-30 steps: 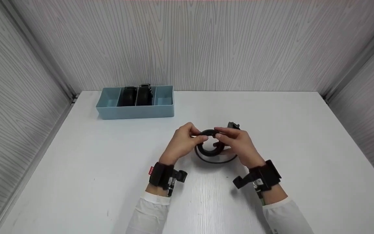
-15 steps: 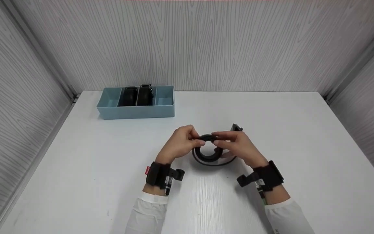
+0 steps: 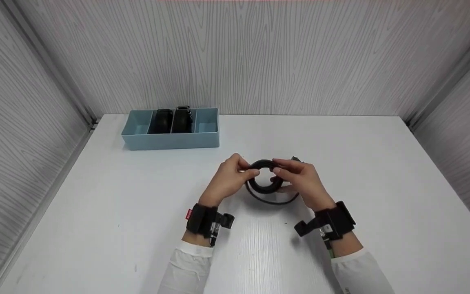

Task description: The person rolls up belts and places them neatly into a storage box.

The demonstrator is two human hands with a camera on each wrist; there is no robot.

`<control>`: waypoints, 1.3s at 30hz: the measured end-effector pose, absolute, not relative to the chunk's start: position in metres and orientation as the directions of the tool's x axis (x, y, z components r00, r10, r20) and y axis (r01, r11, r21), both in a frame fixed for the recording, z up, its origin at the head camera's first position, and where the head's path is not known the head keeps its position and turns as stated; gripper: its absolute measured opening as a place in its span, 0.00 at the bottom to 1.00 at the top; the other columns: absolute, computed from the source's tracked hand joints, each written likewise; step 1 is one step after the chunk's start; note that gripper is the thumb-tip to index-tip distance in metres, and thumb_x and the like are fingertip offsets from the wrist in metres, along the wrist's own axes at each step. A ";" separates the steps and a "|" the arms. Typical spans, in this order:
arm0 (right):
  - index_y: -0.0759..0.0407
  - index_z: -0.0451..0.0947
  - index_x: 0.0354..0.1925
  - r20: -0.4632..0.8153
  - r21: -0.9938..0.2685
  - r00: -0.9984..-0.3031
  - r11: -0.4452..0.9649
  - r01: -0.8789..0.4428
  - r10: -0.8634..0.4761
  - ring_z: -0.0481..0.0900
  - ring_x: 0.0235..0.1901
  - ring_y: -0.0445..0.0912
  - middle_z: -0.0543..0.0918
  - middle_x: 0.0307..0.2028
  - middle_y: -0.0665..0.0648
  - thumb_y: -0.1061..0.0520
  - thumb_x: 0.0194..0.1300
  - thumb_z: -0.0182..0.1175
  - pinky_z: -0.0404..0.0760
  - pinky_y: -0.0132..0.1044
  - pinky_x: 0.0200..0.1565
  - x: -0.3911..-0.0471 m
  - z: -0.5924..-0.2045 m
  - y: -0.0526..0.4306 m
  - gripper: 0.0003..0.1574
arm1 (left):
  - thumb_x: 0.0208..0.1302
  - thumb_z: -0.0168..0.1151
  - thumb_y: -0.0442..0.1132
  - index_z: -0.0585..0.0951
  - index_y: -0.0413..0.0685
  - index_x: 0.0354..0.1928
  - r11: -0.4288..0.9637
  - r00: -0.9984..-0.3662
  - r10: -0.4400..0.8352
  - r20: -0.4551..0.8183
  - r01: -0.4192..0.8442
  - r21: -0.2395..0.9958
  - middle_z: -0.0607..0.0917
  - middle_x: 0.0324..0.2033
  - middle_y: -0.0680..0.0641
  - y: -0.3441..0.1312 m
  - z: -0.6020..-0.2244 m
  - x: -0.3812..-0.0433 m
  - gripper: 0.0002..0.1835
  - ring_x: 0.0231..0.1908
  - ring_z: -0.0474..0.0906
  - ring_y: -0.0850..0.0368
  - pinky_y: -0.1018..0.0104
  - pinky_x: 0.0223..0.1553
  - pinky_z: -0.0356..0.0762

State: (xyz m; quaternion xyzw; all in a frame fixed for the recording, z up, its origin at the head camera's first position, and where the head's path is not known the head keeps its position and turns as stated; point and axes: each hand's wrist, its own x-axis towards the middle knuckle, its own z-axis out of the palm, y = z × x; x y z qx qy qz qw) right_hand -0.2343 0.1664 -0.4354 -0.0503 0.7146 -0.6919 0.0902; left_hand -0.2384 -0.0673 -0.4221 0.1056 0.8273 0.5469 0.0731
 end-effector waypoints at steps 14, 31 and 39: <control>0.59 0.80 0.66 -0.108 -0.972 -0.940 0.232 0.031 -0.324 0.87 0.48 0.52 0.85 0.56 0.61 0.53 0.70 0.70 0.88 0.42 0.40 -0.235 -0.430 0.169 0.29 | 0.70 0.70 0.40 0.79 0.43 0.41 0.441 -0.936 0.352 0.000 0.166 0.882 0.85 0.32 0.48 -0.072 -0.418 -0.235 0.10 0.32 0.75 0.57 0.63 0.35 0.69; 0.60 0.79 0.67 -0.104 -0.992 -0.962 0.094 0.083 -0.253 0.86 0.48 0.53 0.83 0.56 0.69 0.54 0.70 0.70 0.88 0.49 0.43 -0.236 -0.434 0.168 0.30 | 0.70 0.70 0.39 0.79 0.43 0.42 0.331 -0.965 0.263 -0.001 0.090 0.939 0.87 0.33 0.47 -0.067 -0.420 -0.237 0.10 0.34 0.85 0.57 0.66 0.36 0.79; 0.57 0.81 0.65 -0.112 -0.962 -0.934 0.274 0.016 -0.338 0.88 0.45 0.52 0.86 0.54 0.67 0.52 0.68 0.72 0.88 0.46 0.39 -0.233 -0.430 0.172 0.29 | 0.69 0.71 0.39 0.80 0.42 0.41 0.417 -0.935 0.356 0.009 0.167 0.893 0.86 0.32 0.49 -0.068 -0.418 -0.234 0.09 0.31 0.77 0.58 0.65 0.34 0.71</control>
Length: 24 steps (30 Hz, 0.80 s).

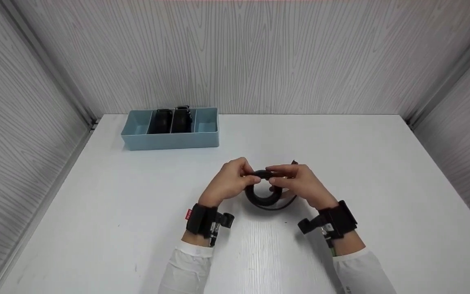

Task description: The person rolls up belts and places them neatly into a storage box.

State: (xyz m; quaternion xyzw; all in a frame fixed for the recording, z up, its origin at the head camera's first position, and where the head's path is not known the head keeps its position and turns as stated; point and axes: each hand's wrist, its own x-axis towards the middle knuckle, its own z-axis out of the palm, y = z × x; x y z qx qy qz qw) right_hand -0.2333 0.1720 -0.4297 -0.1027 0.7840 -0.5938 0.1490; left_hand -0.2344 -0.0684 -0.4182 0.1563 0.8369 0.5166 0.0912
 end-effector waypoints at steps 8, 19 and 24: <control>0.60 0.81 0.65 -0.071 -0.992 -0.969 0.117 0.044 -0.236 0.87 0.45 0.50 0.88 0.50 0.62 0.57 0.69 0.71 0.87 0.39 0.42 -0.235 -0.434 0.168 0.28 | 0.71 0.70 0.41 0.79 0.44 0.46 0.341 -0.958 0.286 0.000 0.102 0.935 0.88 0.39 0.47 -0.064 -0.421 -0.236 0.12 0.33 0.84 0.59 0.66 0.35 0.79; 0.58 0.80 0.66 -0.109 -0.987 -0.953 0.141 0.071 -0.284 0.87 0.44 0.52 0.86 0.52 0.69 0.54 0.69 0.71 0.88 0.46 0.43 -0.235 -0.433 0.173 0.30 | 0.69 0.71 0.37 0.79 0.42 0.42 0.340 -0.955 0.296 -0.001 0.105 0.935 0.88 0.37 0.46 -0.065 -0.419 -0.236 0.09 0.33 0.83 0.58 0.66 0.35 0.79; 0.57 0.80 0.66 -0.102 -0.971 -0.933 0.240 0.017 -0.345 0.87 0.43 0.51 0.86 0.52 0.71 0.53 0.69 0.71 0.88 0.44 0.38 -0.235 -0.431 0.174 0.30 | 0.68 0.72 0.37 0.81 0.42 0.43 0.374 -0.941 0.338 0.008 0.142 0.917 0.89 0.43 0.44 -0.066 -0.419 -0.235 0.09 0.32 0.81 0.59 0.67 0.34 0.75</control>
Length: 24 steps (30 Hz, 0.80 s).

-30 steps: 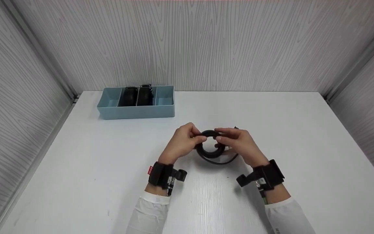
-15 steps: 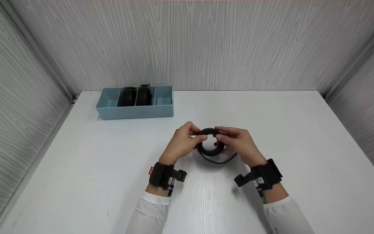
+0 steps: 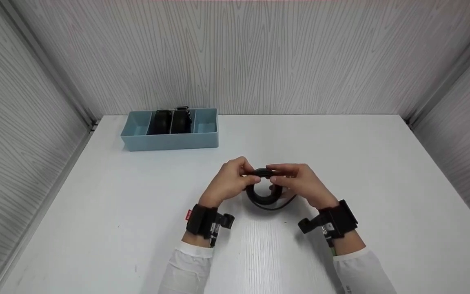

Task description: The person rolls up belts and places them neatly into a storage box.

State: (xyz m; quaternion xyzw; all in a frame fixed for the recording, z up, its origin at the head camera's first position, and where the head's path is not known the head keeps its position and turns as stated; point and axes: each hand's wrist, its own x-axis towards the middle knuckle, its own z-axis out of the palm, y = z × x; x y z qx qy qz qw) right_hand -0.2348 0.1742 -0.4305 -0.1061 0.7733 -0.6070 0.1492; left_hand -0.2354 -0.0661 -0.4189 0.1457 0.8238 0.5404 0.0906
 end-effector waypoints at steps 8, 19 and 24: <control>0.59 0.79 0.67 -0.087 -0.991 -0.966 0.121 0.059 -0.242 0.86 0.42 0.48 0.86 0.54 0.65 0.55 0.69 0.71 0.88 0.42 0.41 -0.235 -0.431 0.170 0.31 | 0.69 0.71 0.40 0.79 0.43 0.46 0.320 -0.962 0.273 -0.002 0.089 0.943 0.88 0.43 0.47 -0.064 -0.421 -0.236 0.12 0.37 0.86 0.58 0.65 0.37 0.82; 0.57 0.79 0.67 -0.111 -0.988 -0.966 0.133 0.081 -0.232 0.86 0.42 0.50 0.83 0.57 0.67 0.54 0.69 0.70 0.88 0.46 0.42 -0.234 -0.429 0.172 0.30 | 0.68 0.71 0.36 0.79 0.42 0.44 0.312 -0.960 0.279 0.005 0.095 0.945 0.89 0.35 0.46 -0.064 -0.419 -0.236 0.10 0.33 0.85 0.57 0.65 0.35 0.83; 0.55 0.82 0.65 -0.091 -0.962 -0.959 0.273 0.015 -0.268 0.89 0.41 0.50 0.87 0.53 0.62 0.52 0.67 0.72 0.87 0.46 0.41 -0.233 -0.426 0.172 0.29 | 0.68 0.72 0.36 0.80 0.42 0.44 0.364 -0.946 0.325 -0.003 0.123 0.923 0.90 0.40 0.45 -0.065 -0.419 -0.236 0.10 0.32 0.83 0.58 0.66 0.34 0.80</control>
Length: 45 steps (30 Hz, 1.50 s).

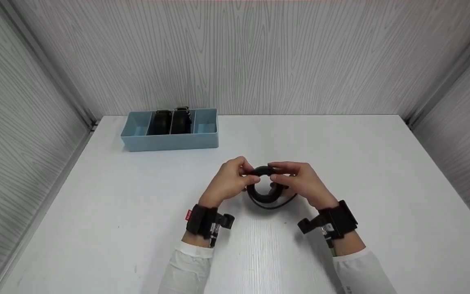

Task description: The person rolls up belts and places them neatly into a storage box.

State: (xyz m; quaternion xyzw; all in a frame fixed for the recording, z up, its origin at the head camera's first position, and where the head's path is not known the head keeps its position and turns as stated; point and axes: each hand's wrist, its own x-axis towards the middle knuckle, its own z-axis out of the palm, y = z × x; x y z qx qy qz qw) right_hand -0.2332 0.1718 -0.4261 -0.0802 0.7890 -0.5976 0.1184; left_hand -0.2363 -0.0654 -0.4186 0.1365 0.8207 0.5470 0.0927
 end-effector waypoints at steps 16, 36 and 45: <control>0.59 0.78 0.68 -0.094 -0.993 -0.976 0.087 0.078 -0.196 0.87 0.47 0.52 0.84 0.56 0.65 0.56 0.69 0.70 0.88 0.47 0.41 -0.235 -0.427 0.172 0.31 | 0.68 0.72 0.38 0.80 0.42 0.43 0.331 -0.969 0.248 0.007 0.091 0.939 0.88 0.36 0.47 -0.063 -0.417 -0.238 0.11 0.35 0.86 0.57 0.64 0.37 0.83; 0.60 0.78 0.68 -0.097 -0.986 -0.956 0.157 0.055 -0.277 0.88 0.43 0.50 0.84 0.55 0.69 0.56 0.69 0.71 0.88 0.45 0.40 -0.236 -0.426 0.175 0.32 | 0.69 0.71 0.39 0.80 0.42 0.47 0.331 -0.953 0.301 -0.022 0.082 0.940 0.90 0.42 0.46 -0.067 -0.419 -0.237 0.11 0.38 0.86 0.56 0.63 0.37 0.85; 0.60 0.77 0.68 -0.111 -0.987 -0.955 0.141 0.074 -0.275 0.87 0.44 0.50 0.82 0.58 0.71 0.55 0.69 0.71 0.88 0.46 0.42 -0.237 -0.426 0.178 0.32 | 0.68 0.71 0.36 0.81 0.42 0.45 0.324 -0.951 0.310 -0.005 0.101 0.941 0.90 0.37 0.46 -0.068 -0.417 -0.236 0.09 0.36 0.86 0.55 0.61 0.35 0.85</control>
